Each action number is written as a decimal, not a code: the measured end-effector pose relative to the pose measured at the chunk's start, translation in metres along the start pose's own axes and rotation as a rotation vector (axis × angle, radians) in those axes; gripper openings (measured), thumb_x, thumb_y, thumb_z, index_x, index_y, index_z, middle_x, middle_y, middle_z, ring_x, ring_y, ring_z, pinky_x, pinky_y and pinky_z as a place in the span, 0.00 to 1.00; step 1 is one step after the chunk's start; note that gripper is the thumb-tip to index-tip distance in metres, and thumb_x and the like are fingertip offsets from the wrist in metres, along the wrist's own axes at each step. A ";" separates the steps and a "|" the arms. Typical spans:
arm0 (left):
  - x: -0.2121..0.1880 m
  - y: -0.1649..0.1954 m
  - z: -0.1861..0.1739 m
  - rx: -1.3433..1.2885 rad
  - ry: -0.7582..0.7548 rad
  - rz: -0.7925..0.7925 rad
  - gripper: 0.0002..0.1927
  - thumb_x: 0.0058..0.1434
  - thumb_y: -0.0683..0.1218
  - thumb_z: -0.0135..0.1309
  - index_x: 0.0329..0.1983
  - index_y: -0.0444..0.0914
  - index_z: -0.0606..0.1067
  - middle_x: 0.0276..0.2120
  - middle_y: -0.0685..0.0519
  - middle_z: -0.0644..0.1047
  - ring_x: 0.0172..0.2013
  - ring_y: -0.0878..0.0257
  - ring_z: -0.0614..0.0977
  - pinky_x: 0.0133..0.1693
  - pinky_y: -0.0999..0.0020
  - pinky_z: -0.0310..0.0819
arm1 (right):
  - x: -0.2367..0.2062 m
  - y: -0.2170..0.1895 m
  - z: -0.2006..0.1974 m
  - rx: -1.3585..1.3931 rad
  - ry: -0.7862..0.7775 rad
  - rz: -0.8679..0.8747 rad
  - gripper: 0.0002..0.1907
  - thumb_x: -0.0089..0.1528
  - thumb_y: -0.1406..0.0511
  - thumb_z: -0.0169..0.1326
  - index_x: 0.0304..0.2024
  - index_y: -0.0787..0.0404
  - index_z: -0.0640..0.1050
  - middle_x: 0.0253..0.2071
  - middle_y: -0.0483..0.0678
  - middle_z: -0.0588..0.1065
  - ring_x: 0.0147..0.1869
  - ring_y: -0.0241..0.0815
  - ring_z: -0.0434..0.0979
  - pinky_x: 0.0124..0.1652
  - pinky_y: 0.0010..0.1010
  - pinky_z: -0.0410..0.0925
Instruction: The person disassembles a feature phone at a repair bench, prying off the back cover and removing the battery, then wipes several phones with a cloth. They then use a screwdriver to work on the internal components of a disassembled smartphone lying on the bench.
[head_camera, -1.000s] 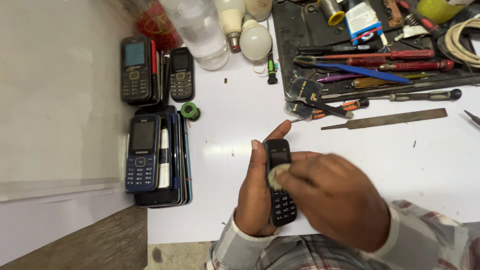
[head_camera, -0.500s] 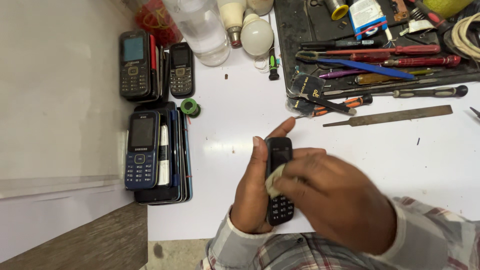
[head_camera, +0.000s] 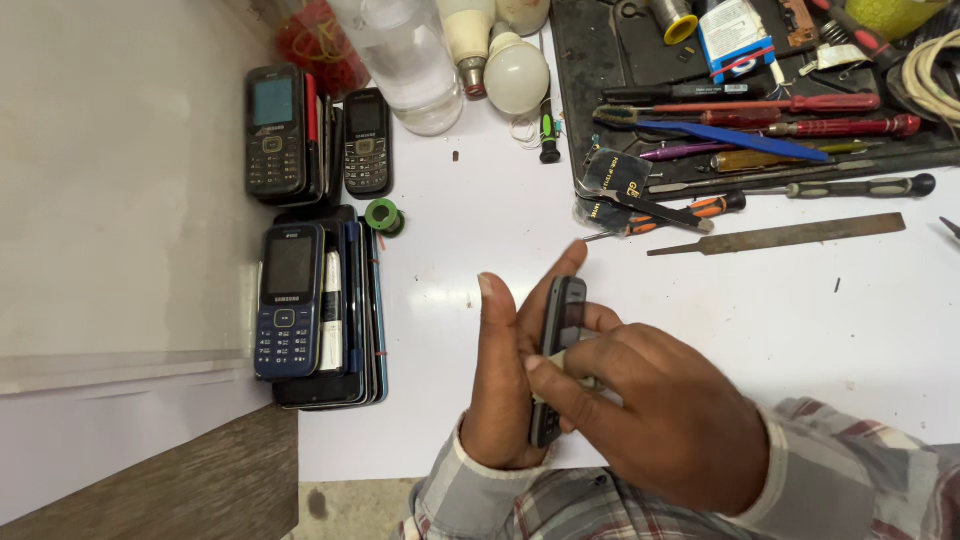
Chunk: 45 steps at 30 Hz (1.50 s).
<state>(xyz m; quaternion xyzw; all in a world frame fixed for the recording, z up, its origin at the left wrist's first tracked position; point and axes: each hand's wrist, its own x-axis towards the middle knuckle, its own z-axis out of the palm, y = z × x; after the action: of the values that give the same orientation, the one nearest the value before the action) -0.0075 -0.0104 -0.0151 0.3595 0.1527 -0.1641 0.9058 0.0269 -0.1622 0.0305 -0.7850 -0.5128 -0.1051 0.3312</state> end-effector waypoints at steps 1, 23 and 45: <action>0.000 0.000 0.000 0.022 -0.049 0.018 0.53 0.62 0.77 0.20 0.80 0.37 0.52 0.33 0.57 0.76 0.22 0.72 0.72 0.19 0.78 0.62 | -0.001 0.002 0.000 -0.015 -0.008 0.019 0.23 0.51 0.71 0.62 0.50 0.62 0.80 0.37 0.51 0.76 0.37 0.48 0.76 0.38 0.42 0.70; -0.008 0.001 0.016 1.160 0.382 0.648 0.21 0.73 0.56 0.43 0.34 0.35 0.71 0.16 0.46 0.75 0.19 0.55 0.81 0.23 0.61 0.70 | -0.023 0.023 0.019 0.929 0.248 1.022 0.08 0.64 0.69 0.57 0.41 0.71 0.77 0.25 0.44 0.74 0.25 0.27 0.68 0.23 0.21 0.62; 0.020 -0.011 0.004 -0.228 0.275 0.533 0.20 0.75 0.58 0.41 0.43 0.36 0.67 0.28 0.47 0.73 0.27 0.65 0.73 0.30 0.73 0.67 | -0.026 -0.019 0.015 0.245 0.169 0.488 0.14 0.59 0.73 0.58 0.49 0.63 0.81 0.38 0.51 0.76 0.33 0.40 0.82 0.31 0.29 0.73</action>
<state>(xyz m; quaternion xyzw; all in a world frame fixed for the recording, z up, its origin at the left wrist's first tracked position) 0.0066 -0.0247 -0.0273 0.3020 0.1915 0.1472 0.9222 -0.0038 -0.1672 0.0136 -0.8277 -0.2883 -0.0244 0.4808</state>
